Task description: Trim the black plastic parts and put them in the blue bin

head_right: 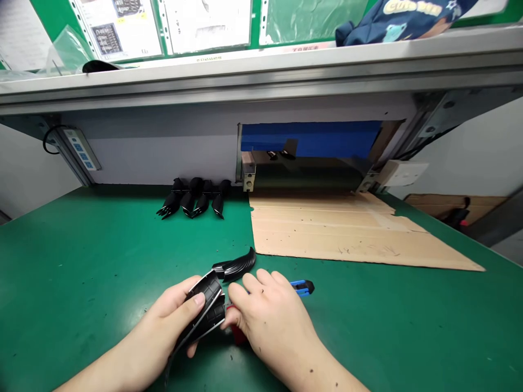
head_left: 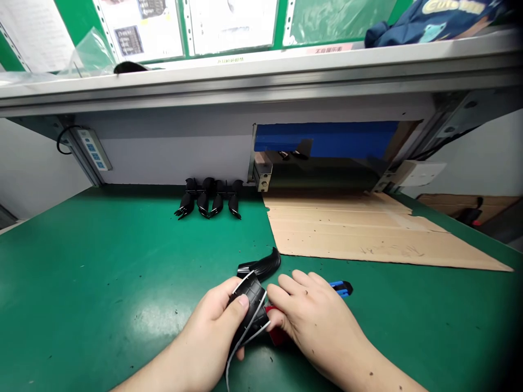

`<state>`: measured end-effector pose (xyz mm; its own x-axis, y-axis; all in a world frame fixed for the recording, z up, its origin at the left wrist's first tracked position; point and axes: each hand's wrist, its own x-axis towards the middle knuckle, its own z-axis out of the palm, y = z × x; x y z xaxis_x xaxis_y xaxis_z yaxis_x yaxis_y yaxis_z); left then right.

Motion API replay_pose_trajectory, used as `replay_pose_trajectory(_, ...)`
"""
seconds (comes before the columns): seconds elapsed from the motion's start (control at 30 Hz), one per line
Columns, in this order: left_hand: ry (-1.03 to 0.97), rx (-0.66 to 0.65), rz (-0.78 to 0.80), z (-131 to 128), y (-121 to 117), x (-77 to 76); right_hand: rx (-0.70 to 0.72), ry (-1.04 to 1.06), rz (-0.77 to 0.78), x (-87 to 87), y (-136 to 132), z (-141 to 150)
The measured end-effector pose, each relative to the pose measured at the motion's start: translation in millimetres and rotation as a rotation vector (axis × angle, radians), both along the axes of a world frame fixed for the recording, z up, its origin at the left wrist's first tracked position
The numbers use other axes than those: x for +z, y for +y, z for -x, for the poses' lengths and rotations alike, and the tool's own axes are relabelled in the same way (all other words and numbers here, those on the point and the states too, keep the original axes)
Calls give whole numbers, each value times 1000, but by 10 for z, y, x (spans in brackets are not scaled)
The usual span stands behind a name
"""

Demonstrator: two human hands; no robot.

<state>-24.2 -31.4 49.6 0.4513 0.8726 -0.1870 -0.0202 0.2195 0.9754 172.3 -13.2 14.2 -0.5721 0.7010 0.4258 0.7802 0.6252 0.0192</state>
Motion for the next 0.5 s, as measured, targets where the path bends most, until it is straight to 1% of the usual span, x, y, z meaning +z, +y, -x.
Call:
replay_pose_trajectory(0.13,100,-4,-43,15,-16,-8,9,-12,53,-41,1,5)
replay_pose_trajectory(0.2,141,-5,-70,27,-20,-26,41,25,173,-25,6,2)
replay_pose_trajectory(0.23,143,-9,-73,30,-20,-34,78,71,279,-1,7,-8)
replay_pose_trajectory(0.33,111,-16,-65,27,-15,-43,252,298,716,113,16,-88)
replay_pose_trajectory(0.37,101,-14,-62,22,-12,-40,298,386,831,152,24,-130)
replay_pose_trajectory(0.4,94,-13,-61,19,-11,-36,325,472,899,183,35,-175)
replay_pose_trajectory(0.43,88,-16,-61,16,-10,-31,329,546,923,206,49,-218)
replay_pose_trajectory(0.47,81,-22,-63,14,-10,-27,311,600,909,218,65,-255)
replay_pose_trajectory(0.5,72,-30,-69,15,-11,-26,268,625,863,221,82,-284)
